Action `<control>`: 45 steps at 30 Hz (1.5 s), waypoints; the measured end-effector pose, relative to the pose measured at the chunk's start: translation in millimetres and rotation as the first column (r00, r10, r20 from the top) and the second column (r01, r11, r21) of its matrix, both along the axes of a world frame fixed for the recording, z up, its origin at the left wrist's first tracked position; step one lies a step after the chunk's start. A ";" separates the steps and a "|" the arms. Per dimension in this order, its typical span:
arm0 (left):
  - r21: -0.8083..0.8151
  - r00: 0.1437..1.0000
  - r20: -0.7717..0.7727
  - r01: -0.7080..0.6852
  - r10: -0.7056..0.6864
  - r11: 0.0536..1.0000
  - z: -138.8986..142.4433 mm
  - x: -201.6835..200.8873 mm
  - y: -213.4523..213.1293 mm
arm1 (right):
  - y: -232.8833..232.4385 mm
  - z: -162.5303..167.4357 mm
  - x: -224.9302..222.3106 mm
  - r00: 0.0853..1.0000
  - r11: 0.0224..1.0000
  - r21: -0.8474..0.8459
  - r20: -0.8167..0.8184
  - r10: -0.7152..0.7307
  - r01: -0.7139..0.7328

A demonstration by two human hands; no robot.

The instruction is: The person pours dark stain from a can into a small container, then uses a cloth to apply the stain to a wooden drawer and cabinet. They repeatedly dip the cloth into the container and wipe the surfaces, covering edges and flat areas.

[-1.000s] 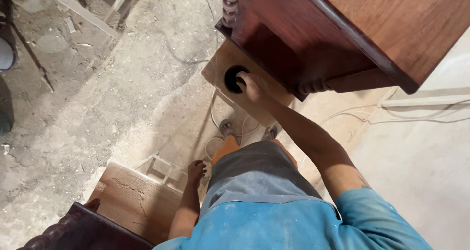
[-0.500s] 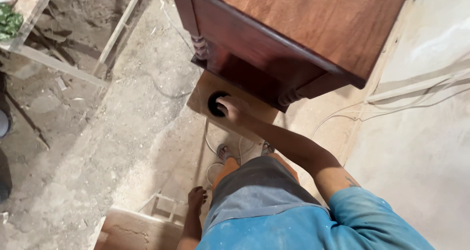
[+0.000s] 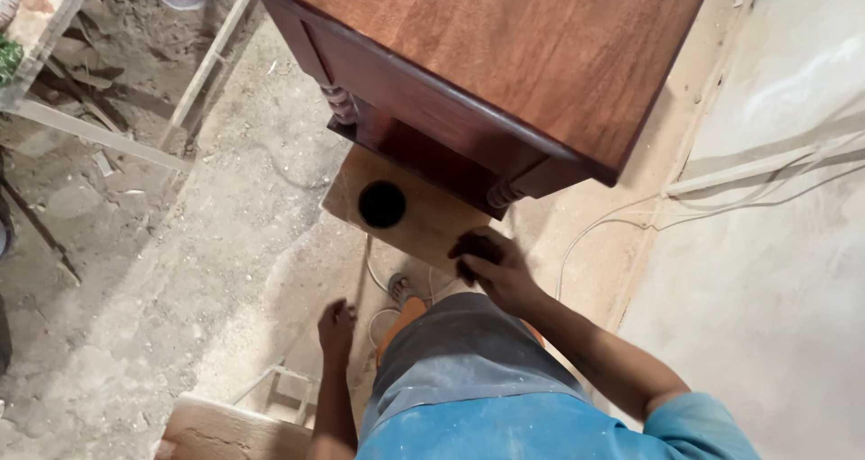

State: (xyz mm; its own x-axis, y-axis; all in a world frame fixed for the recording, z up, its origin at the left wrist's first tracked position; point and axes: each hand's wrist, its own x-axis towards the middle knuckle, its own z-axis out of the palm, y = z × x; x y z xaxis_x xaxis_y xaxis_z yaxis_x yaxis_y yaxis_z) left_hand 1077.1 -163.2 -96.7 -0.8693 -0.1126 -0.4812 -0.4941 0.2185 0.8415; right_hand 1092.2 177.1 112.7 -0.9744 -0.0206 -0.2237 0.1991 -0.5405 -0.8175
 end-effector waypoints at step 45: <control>-0.096 0.604 -0.797 -0.126 0.000 0.987 205.1 -75.6 406.6 | 330.7 179.8 -90.9 0.769 0.927 0.351 -0.627 0.128 0.131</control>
